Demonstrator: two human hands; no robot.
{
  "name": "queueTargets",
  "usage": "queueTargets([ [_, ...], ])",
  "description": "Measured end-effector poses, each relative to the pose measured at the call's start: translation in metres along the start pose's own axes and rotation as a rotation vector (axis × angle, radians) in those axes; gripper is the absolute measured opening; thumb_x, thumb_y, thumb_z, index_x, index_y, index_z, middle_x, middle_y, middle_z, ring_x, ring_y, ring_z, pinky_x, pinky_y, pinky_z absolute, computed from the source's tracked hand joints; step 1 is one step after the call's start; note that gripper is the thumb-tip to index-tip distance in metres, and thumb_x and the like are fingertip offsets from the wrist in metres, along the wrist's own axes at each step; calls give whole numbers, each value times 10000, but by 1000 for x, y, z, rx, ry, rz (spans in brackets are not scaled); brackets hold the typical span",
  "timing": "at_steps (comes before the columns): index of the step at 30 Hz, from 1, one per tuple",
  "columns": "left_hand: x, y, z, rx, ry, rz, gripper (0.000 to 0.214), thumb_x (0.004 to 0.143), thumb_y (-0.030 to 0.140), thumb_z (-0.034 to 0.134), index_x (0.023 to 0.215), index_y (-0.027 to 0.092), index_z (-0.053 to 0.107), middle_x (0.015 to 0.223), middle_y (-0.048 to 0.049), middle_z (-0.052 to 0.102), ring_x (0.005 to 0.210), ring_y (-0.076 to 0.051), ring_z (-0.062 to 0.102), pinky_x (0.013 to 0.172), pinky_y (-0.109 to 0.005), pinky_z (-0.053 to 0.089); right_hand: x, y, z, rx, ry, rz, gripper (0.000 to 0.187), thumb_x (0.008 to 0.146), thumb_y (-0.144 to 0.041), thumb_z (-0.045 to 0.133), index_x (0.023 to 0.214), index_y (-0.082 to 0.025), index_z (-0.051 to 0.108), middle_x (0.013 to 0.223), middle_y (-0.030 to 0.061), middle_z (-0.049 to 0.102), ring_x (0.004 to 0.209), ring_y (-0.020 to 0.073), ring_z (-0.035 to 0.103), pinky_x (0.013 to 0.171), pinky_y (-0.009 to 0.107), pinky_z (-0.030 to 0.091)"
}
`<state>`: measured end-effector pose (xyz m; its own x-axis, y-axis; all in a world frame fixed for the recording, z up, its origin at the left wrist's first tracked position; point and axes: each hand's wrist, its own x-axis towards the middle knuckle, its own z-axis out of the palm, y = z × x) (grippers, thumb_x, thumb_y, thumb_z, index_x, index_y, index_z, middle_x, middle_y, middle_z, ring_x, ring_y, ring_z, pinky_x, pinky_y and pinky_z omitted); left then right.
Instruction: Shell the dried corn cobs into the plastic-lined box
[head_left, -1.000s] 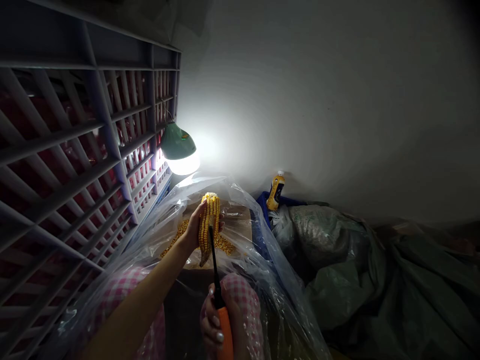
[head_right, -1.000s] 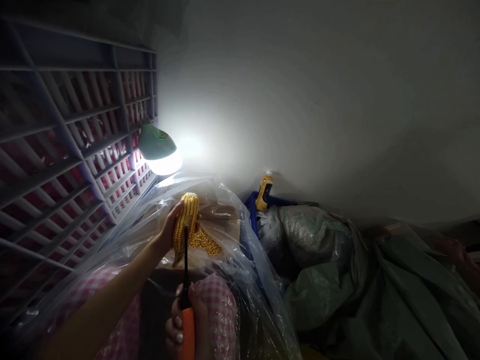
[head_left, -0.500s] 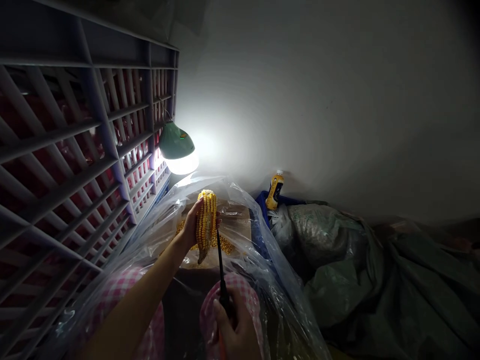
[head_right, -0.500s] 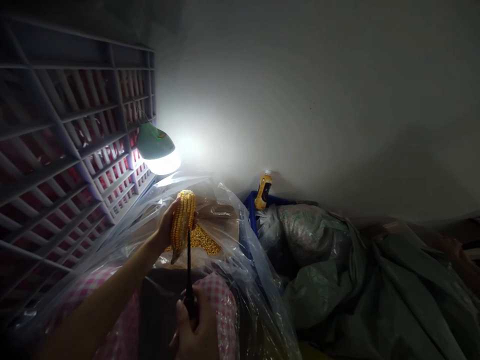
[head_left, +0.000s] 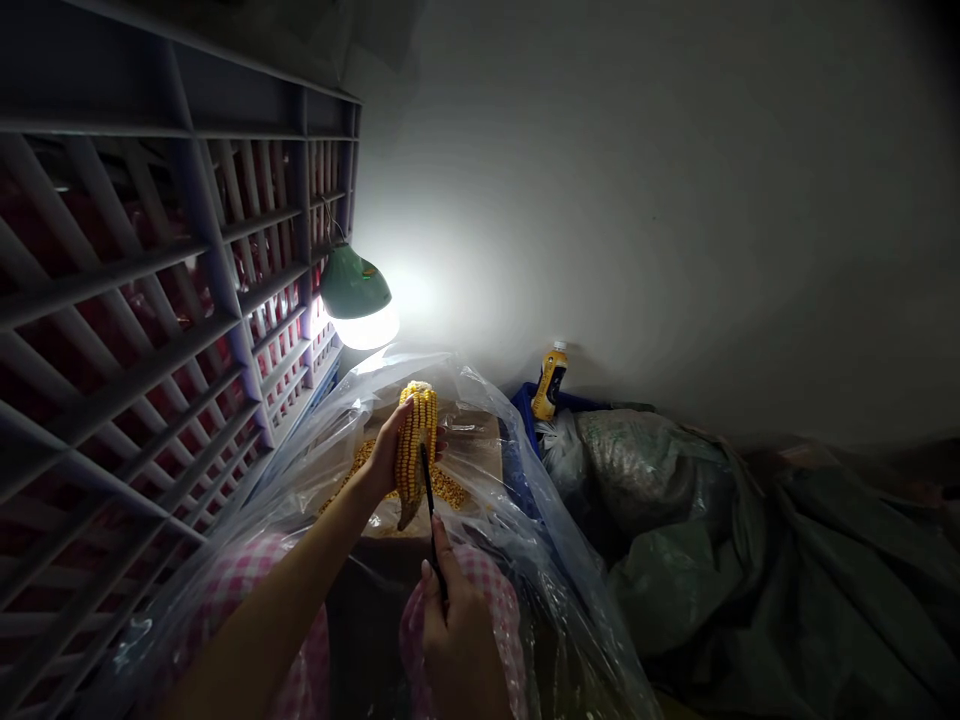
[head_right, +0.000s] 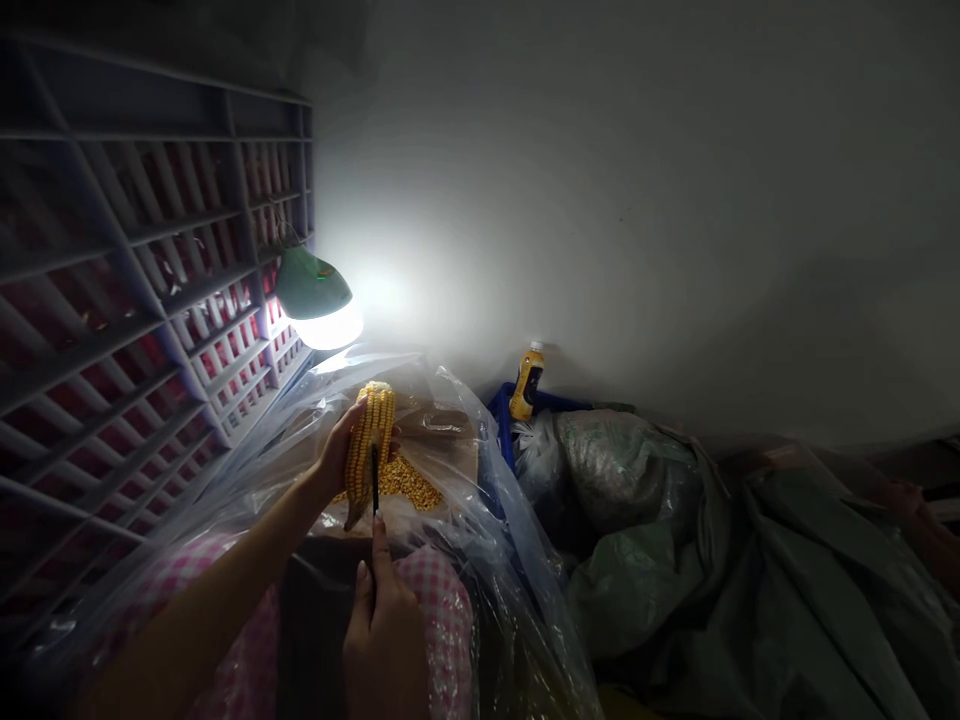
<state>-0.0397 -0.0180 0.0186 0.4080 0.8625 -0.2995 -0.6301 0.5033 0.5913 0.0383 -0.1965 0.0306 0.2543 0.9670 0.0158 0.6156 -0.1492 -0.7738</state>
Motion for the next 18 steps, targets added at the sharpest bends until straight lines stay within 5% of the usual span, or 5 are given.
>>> queueTargets([
  [6, 2, -4, -2, 21, 35, -18, 377, 819, 450, 494, 969, 117, 587, 691, -78, 684, 543, -192, 652, 469, -269, 519, -2, 3, 13, -135, -18, 2, 454, 909, -229, 326, 1355, -175, 391, 898, 137, 704, 785, 235, 675, 680, 307, 509],
  [11, 4, -6, -4, 13, 45, -60, 378, 826, 457, 483, 967, 122, 588, 715, -82, 688, 534, -194, 649, 479, -288, 528, -5, 6, 20, -223, -21, 8, 473, 887, -179, 325, 1354, -178, 402, 660, 102, 647, 647, 235, 645, 630, 309, 482],
  [18, 2, -9, -4, 33, 52, -75, 368, 829, 454, 479, 911, 115, 597, 691, -79, 679, 515, -191, 640, 472, -288, 525, -5, 9, 15, -322, -162, 76, 539, 851, -115, 298, 1387, -166, 332, 725, 147, 639, 670, 278, 636, 604, 357, 456],
])
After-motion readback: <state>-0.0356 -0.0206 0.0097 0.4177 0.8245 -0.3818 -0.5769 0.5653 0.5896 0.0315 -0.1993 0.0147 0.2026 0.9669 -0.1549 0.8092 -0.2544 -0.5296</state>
